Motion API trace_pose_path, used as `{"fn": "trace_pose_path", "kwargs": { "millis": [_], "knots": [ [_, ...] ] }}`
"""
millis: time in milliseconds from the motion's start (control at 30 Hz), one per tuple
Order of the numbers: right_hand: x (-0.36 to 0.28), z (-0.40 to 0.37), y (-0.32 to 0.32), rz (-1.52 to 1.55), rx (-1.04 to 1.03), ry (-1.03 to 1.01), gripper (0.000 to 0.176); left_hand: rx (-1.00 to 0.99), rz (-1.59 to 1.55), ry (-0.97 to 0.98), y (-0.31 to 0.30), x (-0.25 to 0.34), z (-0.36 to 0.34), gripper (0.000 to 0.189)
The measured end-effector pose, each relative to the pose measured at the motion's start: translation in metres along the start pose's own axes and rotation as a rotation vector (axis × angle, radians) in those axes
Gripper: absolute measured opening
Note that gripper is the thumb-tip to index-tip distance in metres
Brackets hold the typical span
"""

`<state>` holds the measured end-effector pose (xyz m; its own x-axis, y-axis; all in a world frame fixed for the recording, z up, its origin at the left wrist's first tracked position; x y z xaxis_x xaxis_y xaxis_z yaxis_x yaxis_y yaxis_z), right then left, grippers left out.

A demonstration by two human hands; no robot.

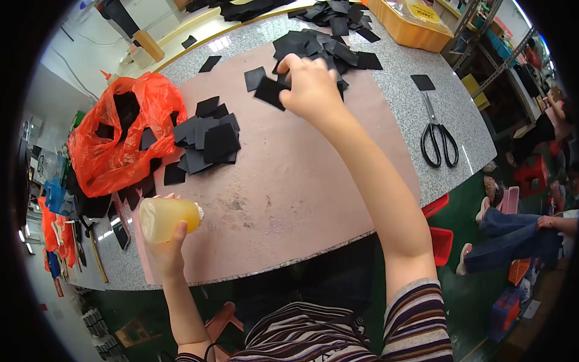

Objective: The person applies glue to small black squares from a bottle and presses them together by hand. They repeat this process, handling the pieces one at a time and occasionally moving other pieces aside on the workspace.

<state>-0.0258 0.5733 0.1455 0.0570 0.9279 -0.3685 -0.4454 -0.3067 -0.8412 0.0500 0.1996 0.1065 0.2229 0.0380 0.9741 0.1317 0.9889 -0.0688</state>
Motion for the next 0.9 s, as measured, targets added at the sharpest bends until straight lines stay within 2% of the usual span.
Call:
{"fn": "trace_pose_path", "kwargs": {
  "millis": [33, 167, 233, 267, 367, 400, 467, 533, 633, 667, 767, 800, 900],
  "knots": [
    [-0.006, 0.007, 0.004, -0.23, 0.036, -0.008, 0.044, 0.006, -0.106, -0.052, 0.004, -0.001, 0.0, 0.075],
    [-0.079, -0.015, 0.073, -0.033, -0.303, -0.374, 0.054, -0.067, -0.62, -0.109, 0.041, 0.003, 0.02, 0.076],
    [-0.091, -0.027, 0.102, -0.024, -0.355, -0.36, 0.058, -0.014, -0.985, -0.338, 0.058, -0.024, 0.043, 0.056],
    [-0.093, -0.028, 0.099, 0.067, -0.249, -0.335, 0.042, -0.009, -0.99, -0.348, 0.061, -0.038, 0.06, 0.053],
    [-0.085, -0.039, 0.06, 0.281, -0.101, -0.351, 0.025, 0.001, -1.114, -0.399, 0.054, -0.053, 0.073, 0.048],
    [-0.082, -0.055, 0.044, 0.448, -0.038, -0.357, 0.016, 0.002, -1.173, -0.426, 0.051, -0.056, 0.073, 0.047],
    [-0.082, -0.105, 0.017, 0.459, -0.119, -0.505, 0.013, -0.015, -1.228, -0.407, 0.041, -0.049, 0.064, 0.045],
    [-0.074, -0.157, 0.016, 0.506, -0.275, -0.591, 0.017, 0.003, -1.238, -0.401, 0.038, -0.035, 0.05, 0.046],
    [-0.072, -0.183, -0.006, 0.28, -0.187, -0.592, 0.025, -0.193, -1.228, -0.484, 0.062, -0.027, 0.027, 0.052],
    [-0.067, -0.19, -0.003, 0.248, -0.198, -0.57, 0.038, -0.286, -1.272, -0.532, 0.078, -0.027, 0.017, 0.056],
    [-0.068, -0.205, -0.01, 0.091, -0.106, -0.547, 0.039, -0.321, -1.09, -0.716, 0.113, -0.031, -0.008, 0.056],
    [-0.071, -0.214, -0.012, 0.087, -0.123, -0.537, 0.04, -0.311, -0.986, -0.686, 0.116, -0.032, -0.008, 0.056],
    [-0.087, -0.241, -0.019, 0.05, -0.18, -0.478, 0.047, -0.268, -0.981, -0.69, 0.117, -0.031, -0.008, 0.056]
  ]
}}
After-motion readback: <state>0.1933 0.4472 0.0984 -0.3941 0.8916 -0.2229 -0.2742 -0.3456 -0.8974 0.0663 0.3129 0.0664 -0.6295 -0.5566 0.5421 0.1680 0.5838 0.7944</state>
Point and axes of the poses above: each hand's wrist, its own z-axis towards the middle knuckle, its own y-axis out of the palm, x = y × z, the point moved 6 cm from there along z, towards the middle knuckle, and after that the axes turned 5 degrees about -z, right-handed, at the moved point
